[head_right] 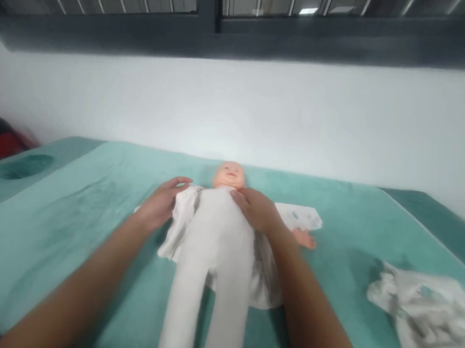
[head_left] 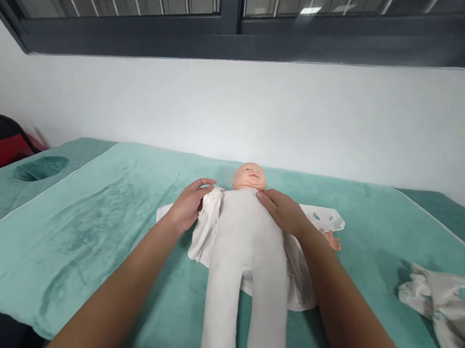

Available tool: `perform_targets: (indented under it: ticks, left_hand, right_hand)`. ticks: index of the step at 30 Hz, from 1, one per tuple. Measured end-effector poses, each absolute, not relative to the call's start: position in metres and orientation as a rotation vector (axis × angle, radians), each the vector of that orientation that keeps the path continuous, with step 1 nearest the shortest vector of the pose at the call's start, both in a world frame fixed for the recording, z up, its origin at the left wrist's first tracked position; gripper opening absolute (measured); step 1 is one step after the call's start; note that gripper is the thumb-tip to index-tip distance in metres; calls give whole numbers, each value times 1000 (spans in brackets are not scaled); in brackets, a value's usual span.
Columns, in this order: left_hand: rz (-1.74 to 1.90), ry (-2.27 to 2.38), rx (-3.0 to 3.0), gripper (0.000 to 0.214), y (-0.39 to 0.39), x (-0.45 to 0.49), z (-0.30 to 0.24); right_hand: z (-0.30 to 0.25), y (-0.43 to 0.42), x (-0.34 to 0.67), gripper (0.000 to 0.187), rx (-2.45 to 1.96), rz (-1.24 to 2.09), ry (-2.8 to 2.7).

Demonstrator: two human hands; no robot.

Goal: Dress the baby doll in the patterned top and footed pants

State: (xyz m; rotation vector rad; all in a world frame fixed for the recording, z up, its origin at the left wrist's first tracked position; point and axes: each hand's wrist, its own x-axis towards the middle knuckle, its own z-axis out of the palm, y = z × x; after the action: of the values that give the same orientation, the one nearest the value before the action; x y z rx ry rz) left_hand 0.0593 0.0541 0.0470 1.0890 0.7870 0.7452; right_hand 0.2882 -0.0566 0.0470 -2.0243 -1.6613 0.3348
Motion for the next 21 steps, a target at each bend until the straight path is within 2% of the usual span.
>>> perform_targets:
  ticks: [4, 8, 15, 18, 21]
  left_hand:
    - [701, 767, 1030, 37, 36, 49, 76]
    - [623, 900, 1514, 35, 16, 38, 95]
    - [226, 1168, 2768, 52, 5, 52, 62]
    - [268, 1264, 3032, 44, 6, 62, 48]
    - [341, 1277, 3040, 33, 12, 64, 43]
  right_hand:
    - [43, -59, 290, 55, -2030, 355, -1610]
    - [42, -61, 291, 56, -2077, 342, -1585]
    - [39, -61, 294, 59, -2068, 351, -1589]
    - [39, -61, 294, 61, -2056, 345, -1594]
    - [39, -62, 294, 59, -2041, 337, -1601]
